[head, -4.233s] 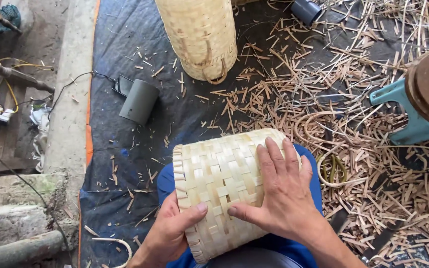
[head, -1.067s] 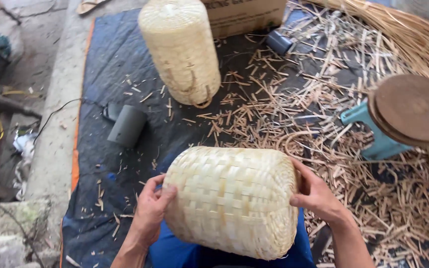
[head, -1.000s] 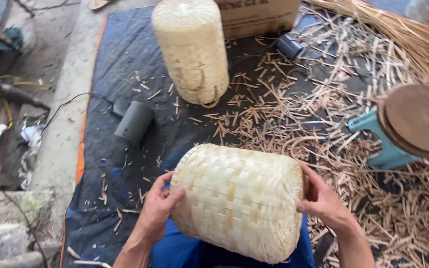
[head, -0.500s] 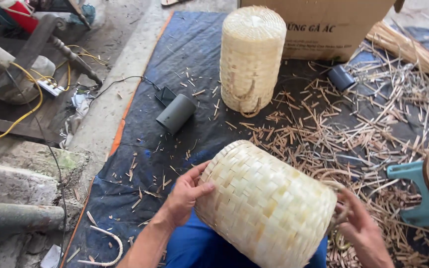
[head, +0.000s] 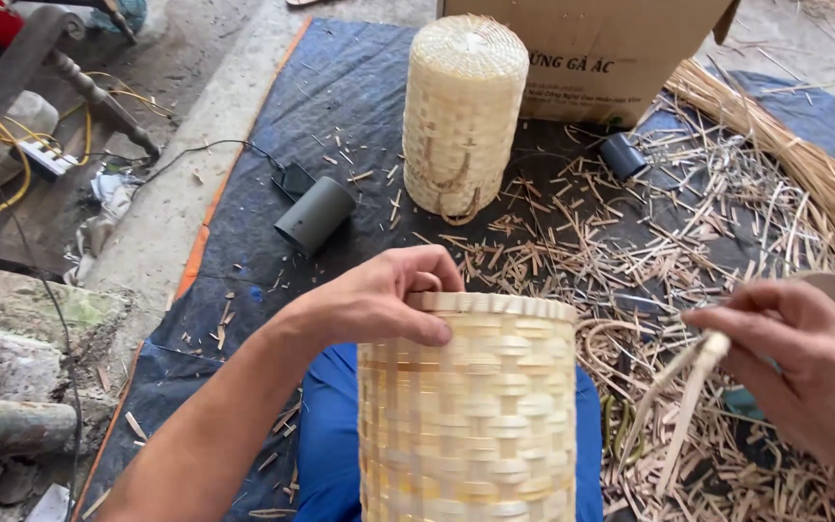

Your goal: The person sits on the floor with a woven bamboo basket on their lap and attaches a curved bamboo handle, threading and pressing the handle ends into the basket weave and rotating the basket to secure each side.

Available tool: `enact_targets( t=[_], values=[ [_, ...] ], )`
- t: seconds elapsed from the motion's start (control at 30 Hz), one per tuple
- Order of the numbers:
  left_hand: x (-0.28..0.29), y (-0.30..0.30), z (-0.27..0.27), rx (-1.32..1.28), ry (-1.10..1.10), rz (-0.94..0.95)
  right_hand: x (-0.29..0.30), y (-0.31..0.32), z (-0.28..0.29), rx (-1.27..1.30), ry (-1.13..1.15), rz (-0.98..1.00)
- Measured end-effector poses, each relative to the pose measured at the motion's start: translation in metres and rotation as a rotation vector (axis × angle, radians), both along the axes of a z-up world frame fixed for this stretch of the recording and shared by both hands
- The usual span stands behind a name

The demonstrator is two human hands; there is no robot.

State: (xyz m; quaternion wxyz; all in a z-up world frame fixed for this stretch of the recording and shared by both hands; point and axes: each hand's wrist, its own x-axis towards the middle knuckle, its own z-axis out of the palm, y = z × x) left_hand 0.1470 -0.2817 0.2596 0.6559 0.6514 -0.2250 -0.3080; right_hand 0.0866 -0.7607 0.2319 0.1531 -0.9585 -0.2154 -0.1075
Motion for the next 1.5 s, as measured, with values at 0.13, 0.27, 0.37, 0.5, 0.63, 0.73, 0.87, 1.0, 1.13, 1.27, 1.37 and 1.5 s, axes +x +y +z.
enact_targets(
  t=[0.13, 0.27, 0.37, 0.5, 0.63, 0.73, 0.87, 1.0, 1.13, 1.27, 1.37, 1.5],
  values=[
    [0.007, -0.022, -0.028, -0.037, 0.07, -0.062, 0.014, 0.104, 0.068, 0.004, 0.02, 0.047],
    [0.011, -0.034, -0.03, 0.067, -0.043, -0.015, 0.052, 0.138, 0.045, 0.229, 0.234, 0.264],
    [0.006, -0.037, -0.036, 0.057, -0.04, 0.011, 0.066, 0.155, 0.038, 0.233, 0.288, 0.365],
    [0.001, -0.031, -0.039, -0.014, 0.031, 0.007, 0.08, 0.162, 0.02, 0.444, 0.508, 0.466],
    [-0.006, -0.026, -0.033, 0.217, -0.181, 0.008, 0.079, 0.173, 0.011, 0.492, 0.543, 0.466],
    [-0.01, -0.027, -0.039, 0.459, -0.427, 0.038, 0.078, 0.175, -0.002, 0.627, 0.71, 0.185],
    [-0.009, -0.026, -0.044, 0.464, -0.403, 0.067, 0.079, 0.178, -0.018, 0.734, 0.75, 0.205],
    [-0.006, -0.026, -0.048, 0.457, -0.375, 0.07, 0.079, 0.18, -0.023, 0.794, 0.855, 0.095],
    [-0.005, -0.023, -0.052, 0.447, -0.375, 0.06, 0.08, 0.182, -0.024, 0.783, 0.865, 0.119],
    [-0.005, -0.024, -0.062, 0.44, -0.412, 0.058, 0.081, 0.185, -0.028, 0.741, 0.882, 0.11],
    [-0.006, -0.024, -0.068, 0.417, -0.459, 0.079, 0.082, 0.183, -0.033, 0.746, 0.873, 0.123],
    [-0.02, -0.03, -0.076, 0.349, -0.556, 0.251, 0.085, 0.167, -0.05, 0.771, 0.808, 0.124]
  ],
)
